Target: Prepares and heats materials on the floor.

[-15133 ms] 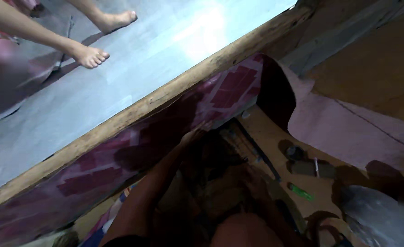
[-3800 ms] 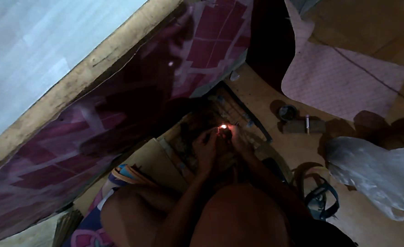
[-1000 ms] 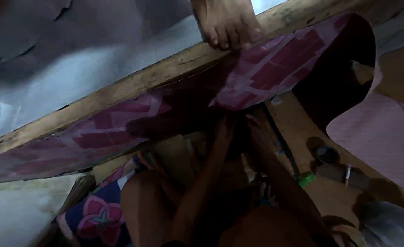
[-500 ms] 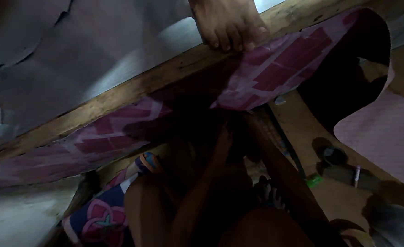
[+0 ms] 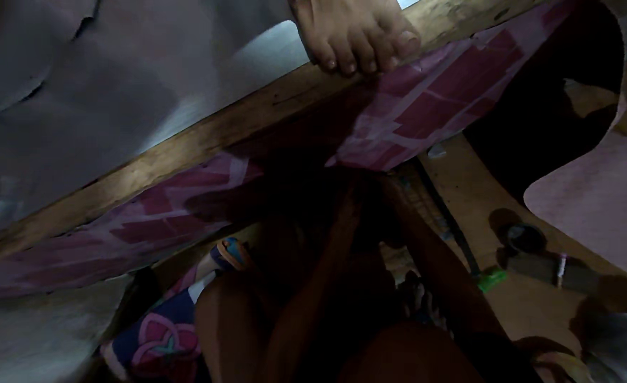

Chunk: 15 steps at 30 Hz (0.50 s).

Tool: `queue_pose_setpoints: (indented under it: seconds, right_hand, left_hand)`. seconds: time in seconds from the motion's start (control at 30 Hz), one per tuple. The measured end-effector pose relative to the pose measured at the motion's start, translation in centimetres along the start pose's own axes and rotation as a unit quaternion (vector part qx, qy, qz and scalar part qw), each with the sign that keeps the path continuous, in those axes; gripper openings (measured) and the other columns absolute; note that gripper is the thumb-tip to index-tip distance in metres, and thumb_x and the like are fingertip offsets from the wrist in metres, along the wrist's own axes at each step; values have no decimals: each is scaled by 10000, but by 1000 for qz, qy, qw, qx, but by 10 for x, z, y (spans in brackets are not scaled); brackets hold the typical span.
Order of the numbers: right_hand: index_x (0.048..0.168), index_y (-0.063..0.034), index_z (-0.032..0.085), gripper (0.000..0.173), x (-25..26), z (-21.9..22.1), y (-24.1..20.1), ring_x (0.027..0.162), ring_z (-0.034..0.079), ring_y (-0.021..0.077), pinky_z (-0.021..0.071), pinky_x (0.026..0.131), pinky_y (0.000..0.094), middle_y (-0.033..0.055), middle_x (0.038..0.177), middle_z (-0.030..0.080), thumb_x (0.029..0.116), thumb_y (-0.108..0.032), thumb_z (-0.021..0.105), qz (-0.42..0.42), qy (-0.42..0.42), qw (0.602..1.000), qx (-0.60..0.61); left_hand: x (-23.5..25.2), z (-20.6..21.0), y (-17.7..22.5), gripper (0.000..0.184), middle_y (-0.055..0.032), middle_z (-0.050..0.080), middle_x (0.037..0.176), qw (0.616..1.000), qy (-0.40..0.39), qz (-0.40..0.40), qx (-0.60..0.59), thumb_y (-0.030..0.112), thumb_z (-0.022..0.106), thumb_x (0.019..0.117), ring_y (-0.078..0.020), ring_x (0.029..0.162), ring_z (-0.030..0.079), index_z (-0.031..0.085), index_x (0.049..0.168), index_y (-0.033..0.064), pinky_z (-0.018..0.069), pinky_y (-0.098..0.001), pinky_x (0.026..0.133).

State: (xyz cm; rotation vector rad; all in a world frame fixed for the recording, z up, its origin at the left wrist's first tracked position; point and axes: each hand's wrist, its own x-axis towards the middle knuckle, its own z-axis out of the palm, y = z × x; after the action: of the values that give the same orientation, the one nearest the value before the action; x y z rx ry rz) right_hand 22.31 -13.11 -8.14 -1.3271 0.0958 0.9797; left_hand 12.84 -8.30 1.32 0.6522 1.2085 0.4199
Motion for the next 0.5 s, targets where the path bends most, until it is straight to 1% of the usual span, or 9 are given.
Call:
queue_pose_setpoints:
  seconds: [0.03,0.1,0.2,0.27,0.33,0.43,0.5]
  right_hand:
    - [1171,5,644,265,3,0,1,798,651,110,577,728,303,72,958,689,922,-48,718,-23,-8,1000,5]
    - [1164,1,629,284,3,2,0,781,656,101,584,707,295,59,937,688,893,11,714,-56,-19,998,12]
    - [1184,-4,616,336,3,4,-4,783,644,102,577,707,292,54,944,674,871,27,736,-74,-22,997,4]
    - [1161,1,618,340,5,4,-2,782,652,104,584,710,296,53,938,681,849,60,740,-101,-33,994,16]
    - [1141,3,621,341,3,4,-5,779,651,96,584,708,290,53,932,683,831,91,732,-109,-41,993,6]
    - [1206,14,603,396,-3,7,-13,846,648,90,578,756,276,67,1000,672,841,68,748,-97,-43,994,-30]
    - [1189,6,600,367,-4,9,-13,824,642,75,572,738,259,51,976,669,852,67,733,-99,-48,994,-21]
  left_hand:
    - [0,0,1,258,-98,677,1132,1000,0,2,7,127,563,1045,-159,930,670,591,1277,17,570,-292,813]
    - [1,0,0,259,-93,673,1090,1000,0,5,3,127,575,1039,-151,894,669,581,1275,22,577,-288,792]
    - [0,1,2,248,-99,669,1063,1000,8,3,-9,115,585,1031,-161,873,665,582,1258,14,578,-290,772]
    - [0,1,2,240,-93,670,1053,1000,7,5,-8,116,586,1032,-157,864,665,587,1250,17,577,-285,764]
    - [0,-1,0,236,-84,672,1043,1000,1,7,-7,117,581,1034,-149,856,666,594,1251,26,578,-279,764]
    - [2,-2,1,261,-91,667,1075,1000,1,-3,-7,132,573,1042,-153,884,667,577,1280,25,576,-286,790]
    - [3,-1,2,251,-90,672,1057,1000,8,-7,-9,138,574,1041,-151,867,667,587,1266,26,576,-279,772]
